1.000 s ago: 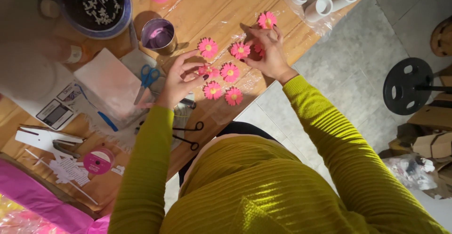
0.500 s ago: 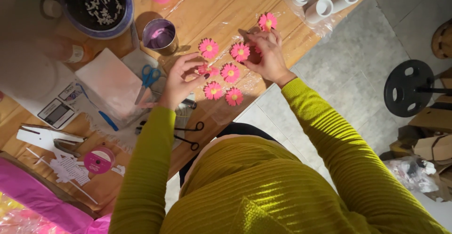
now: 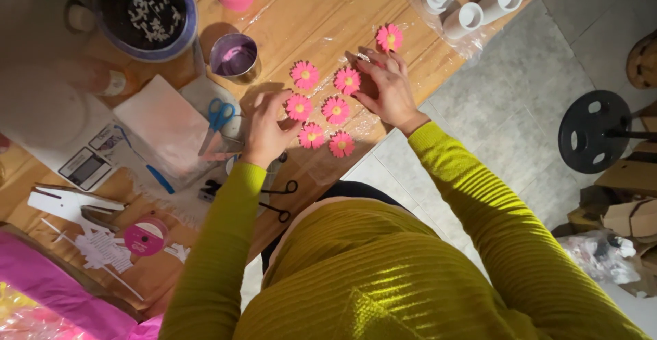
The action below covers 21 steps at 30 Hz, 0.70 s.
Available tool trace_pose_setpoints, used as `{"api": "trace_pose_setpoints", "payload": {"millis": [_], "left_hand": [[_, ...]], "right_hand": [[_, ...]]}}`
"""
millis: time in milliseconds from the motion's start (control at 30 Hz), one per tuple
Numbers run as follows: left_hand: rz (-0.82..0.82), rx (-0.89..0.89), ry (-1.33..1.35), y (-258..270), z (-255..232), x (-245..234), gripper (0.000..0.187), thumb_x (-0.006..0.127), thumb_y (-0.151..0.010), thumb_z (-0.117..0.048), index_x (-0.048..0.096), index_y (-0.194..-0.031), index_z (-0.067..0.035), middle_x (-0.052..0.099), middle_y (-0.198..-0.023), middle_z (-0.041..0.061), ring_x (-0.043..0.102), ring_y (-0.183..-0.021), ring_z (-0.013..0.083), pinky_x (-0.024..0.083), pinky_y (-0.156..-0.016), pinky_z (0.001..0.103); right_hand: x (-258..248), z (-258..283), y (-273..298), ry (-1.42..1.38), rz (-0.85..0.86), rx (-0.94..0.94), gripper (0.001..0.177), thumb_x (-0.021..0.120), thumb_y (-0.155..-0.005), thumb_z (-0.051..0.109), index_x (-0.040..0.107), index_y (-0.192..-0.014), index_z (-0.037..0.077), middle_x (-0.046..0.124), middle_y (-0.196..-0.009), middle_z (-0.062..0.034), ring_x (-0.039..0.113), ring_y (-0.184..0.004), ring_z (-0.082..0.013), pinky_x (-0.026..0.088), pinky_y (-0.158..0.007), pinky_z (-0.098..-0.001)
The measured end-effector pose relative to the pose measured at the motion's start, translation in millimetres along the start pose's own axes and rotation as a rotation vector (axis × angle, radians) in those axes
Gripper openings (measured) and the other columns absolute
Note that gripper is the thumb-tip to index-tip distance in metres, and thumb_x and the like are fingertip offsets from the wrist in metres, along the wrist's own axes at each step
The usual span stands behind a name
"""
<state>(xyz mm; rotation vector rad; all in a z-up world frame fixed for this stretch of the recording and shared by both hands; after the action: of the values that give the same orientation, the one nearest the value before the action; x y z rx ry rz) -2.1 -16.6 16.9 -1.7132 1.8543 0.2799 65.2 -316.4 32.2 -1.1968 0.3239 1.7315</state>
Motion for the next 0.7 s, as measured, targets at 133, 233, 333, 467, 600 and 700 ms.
{"api": "trace_pose_setpoints", "payload": {"millis": [133,233,333,467,600,700], "left_hand": [[0.042,-0.021,-0.036,-2,-2,-3,0.054,0.086,-0.078,-0.016,0.063,-0.126,-0.006,0.067,-0.123,0.014,0.061,-0.118,0.0356,0.052,-0.099,0.045],[0.044,0.006,-0.086,-3,-3,-5,0.055,0.087,-0.077,-0.019,0.064,-0.126,-0.006,0.067,-0.122,0.014,0.061,-0.117,0.0347,0.05,-0.099,0.046],[0.044,0.009,-0.107,-3,-4,-5,0.057,0.086,-0.076,-0.019,0.064,-0.128,-0.007,0.068,-0.125,0.013,0.061,-0.118,0.0336,0.048,-0.099,0.046],[0.053,0.022,-0.152,-6,-5,-4,0.057,0.086,-0.076,-0.019,0.065,-0.127,-0.007,0.069,-0.124,0.012,0.062,-0.118,0.032,0.047,-0.099,0.046],[0.074,-0.007,-0.09,-6,-4,-4,0.057,0.085,-0.076,-0.017,0.064,-0.129,-0.006,0.068,-0.127,0.013,0.061,-0.12,0.0325,0.05,-0.101,0.044],[0.064,0.019,-0.076,-5,-5,-6,0.056,0.084,-0.077,-0.016,0.064,-0.128,-0.005,0.069,-0.13,0.012,0.062,-0.121,0.0323,0.051,-0.102,0.044]], "right_hand": [[-10,7,2,0.006,-0.065,0.031,0.06,0.088,-0.079,0.019,0.063,-0.131,0.003,0.06,-0.137,-0.0209,0.052,-0.13,-0.0408,0.033,-0.113,-0.0559],[-3,-9,18,0.028,-0.235,0.15,0.045,0.082,-0.086,0.012,0.066,-0.127,0.004,0.065,-0.13,-0.0185,0.056,-0.124,-0.0391,0.042,-0.11,-0.0507],[0,-26,38,-0.006,-0.374,0.36,0.031,0.075,-0.091,0.007,0.068,-0.121,0.006,0.068,-0.122,-0.0142,0.063,-0.119,-0.0343,0.051,-0.106,-0.0449],[-16,-5,32,-0.028,-0.333,0.361,0.037,0.079,-0.085,0.008,0.065,-0.12,0.005,0.068,-0.122,-0.0148,0.061,-0.117,-0.0353,0.049,-0.104,-0.0451],[-15,-1,32,0.021,-0.242,0.314,0.061,0.09,-0.075,0.016,0.061,-0.127,0.003,0.064,-0.126,-0.0166,0.056,-0.118,-0.0372,0.043,-0.104,-0.0465],[-5,-19,38,0.036,-0.228,0.343,0.063,0.091,-0.077,0.017,0.061,-0.131,0.005,0.065,-0.13,-0.0141,0.057,-0.121,-0.0349,0.044,-0.107,-0.0452]]}}
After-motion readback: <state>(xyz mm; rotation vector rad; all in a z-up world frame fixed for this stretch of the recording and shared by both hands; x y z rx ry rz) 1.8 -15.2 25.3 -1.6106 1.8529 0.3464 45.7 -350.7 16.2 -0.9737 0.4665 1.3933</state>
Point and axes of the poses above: each hand's wrist, its own y-axis away from the middle knuckle, its own x-axis out of the palm, z = x × y, the point moved 1 cm from there along -y, towards the middle knuckle
